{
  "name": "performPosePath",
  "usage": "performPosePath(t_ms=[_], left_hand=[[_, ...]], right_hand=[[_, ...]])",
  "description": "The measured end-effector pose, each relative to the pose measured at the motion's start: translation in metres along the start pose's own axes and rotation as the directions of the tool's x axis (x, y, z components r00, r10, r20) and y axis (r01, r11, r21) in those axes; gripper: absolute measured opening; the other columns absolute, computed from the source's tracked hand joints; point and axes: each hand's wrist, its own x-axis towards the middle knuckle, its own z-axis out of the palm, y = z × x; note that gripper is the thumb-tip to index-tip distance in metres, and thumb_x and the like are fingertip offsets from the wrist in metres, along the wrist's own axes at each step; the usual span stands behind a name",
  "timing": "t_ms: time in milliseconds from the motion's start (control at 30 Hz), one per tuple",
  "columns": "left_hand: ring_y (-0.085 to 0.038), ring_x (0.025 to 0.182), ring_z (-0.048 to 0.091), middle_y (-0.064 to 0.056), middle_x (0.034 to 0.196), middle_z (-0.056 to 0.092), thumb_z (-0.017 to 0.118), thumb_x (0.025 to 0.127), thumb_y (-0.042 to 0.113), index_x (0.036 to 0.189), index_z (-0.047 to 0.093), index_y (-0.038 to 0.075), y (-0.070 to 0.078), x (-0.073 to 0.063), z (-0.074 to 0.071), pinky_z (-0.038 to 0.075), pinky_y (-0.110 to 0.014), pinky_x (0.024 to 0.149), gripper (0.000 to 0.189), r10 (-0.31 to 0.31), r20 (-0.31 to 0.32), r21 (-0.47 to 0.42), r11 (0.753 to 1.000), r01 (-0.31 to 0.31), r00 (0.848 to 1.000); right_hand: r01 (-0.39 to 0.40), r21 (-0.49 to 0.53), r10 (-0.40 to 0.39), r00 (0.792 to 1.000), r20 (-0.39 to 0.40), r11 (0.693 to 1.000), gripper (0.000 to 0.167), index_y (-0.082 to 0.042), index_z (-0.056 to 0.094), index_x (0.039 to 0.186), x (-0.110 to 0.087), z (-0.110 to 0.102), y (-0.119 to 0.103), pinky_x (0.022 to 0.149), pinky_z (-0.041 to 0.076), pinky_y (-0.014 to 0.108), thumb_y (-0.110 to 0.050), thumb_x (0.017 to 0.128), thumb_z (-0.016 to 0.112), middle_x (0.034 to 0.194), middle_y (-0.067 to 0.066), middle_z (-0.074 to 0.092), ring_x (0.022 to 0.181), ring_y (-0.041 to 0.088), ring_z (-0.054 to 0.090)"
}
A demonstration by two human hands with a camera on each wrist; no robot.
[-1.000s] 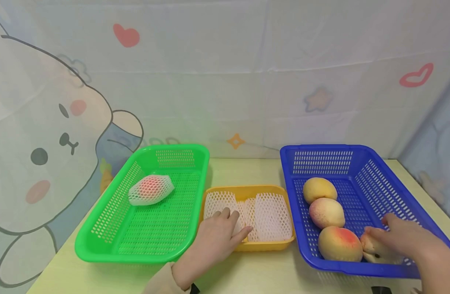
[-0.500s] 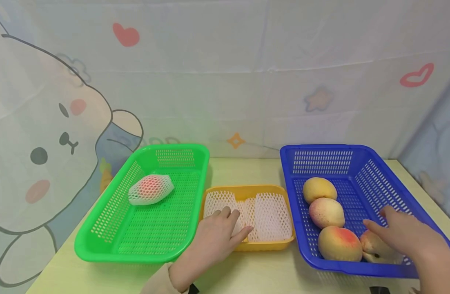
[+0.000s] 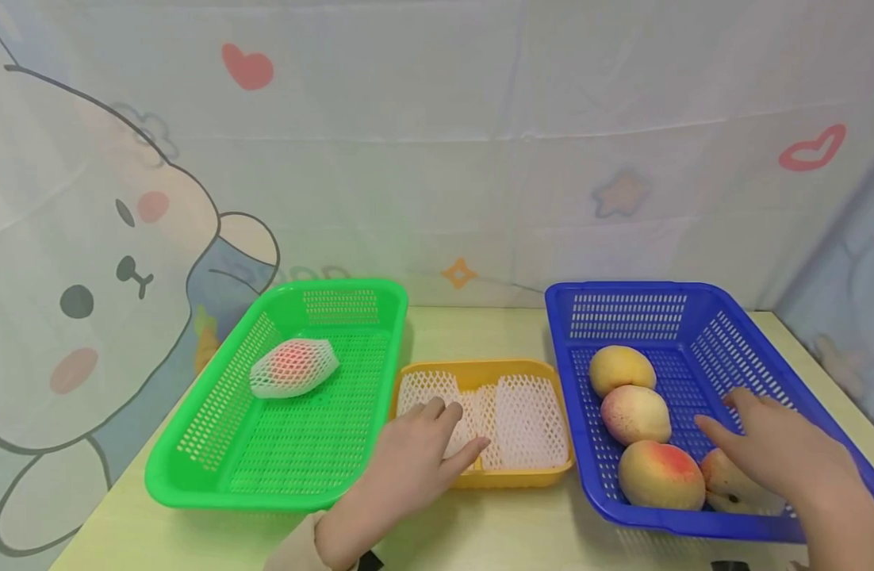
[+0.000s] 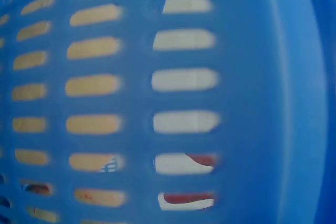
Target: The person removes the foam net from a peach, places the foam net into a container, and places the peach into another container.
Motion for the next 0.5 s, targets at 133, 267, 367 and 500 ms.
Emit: performPosePath(t_ms=[133, 267, 367, 500], left_hand=[[-0.014, 0.068, 0.053, -0.002, 0.085, 0.06, 0.042, 0.095, 0.058, 0.108, 0.064, 0.01, -0.001, -0.002, -0.007, 0.037, -0.022, 0.052, 0.054, 0.006, -0.019, -0.02, 1.0, -0.006, 1.0], [-0.014, 0.071, 0.053, -0.002, 0.087, 0.06, 0.043, 0.095, 0.056, 0.108, 0.064, 0.01, -0.003, -0.003, -0.012, 0.038, -0.021, 0.053, 0.052, 0.003, -0.032, -0.029, 1.0, -0.004, 0.999], [-0.014, 0.073, 0.054, -0.002, 0.088, 0.061, 0.044, 0.095, 0.056, 0.107, 0.063, 0.01, -0.004, -0.004, -0.016, 0.039, -0.021, 0.053, 0.052, -0.004, -0.036, -0.037, 0.999, 0.003, 0.999], [-0.017, 0.079, 0.059, -0.003, 0.093, 0.064, 0.045, 0.095, 0.055, 0.108, 0.063, 0.01, -0.005, -0.005, -0.02, 0.046, -0.024, 0.057, 0.051, -0.015, -0.047, -0.048, 0.999, 0.012, 0.999]], right_hand=[[-0.02, -0.005, 0.02, 1.0, 0.0, 1.0, 0.082, 0.022, 0.044, 0.117, 0.0, -0.001, -0.007, 0.071, 0.048, 0.06, -0.057, 0.093, 0.048, 0.104, 0.043, 0.053, 0.092, 0.055, 0.051], [0.011, -0.009, -0.011, 0.999, -0.037, 1.0, 0.079, 0.021, 0.047, 0.117, -0.002, -0.003, -0.013, 0.074, 0.046, 0.063, -0.054, 0.094, 0.049, 0.108, 0.044, 0.053, 0.095, 0.057, 0.05], [0.035, -0.009, -0.035, 0.998, -0.058, 0.999, 0.077, 0.021, 0.048, 0.117, -0.004, -0.006, -0.018, 0.075, 0.045, 0.063, -0.053, 0.095, 0.049, 0.108, 0.043, 0.053, 0.096, 0.057, 0.05], [0.053, -0.011, -0.054, 0.997, -0.061, 0.999, 0.074, 0.019, 0.048, 0.118, -0.006, -0.008, -0.022, 0.075, 0.045, 0.064, -0.051, 0.096, 0.048, 0.111, 0.043, 0.054, 0.096, 0.057, 0.051]])
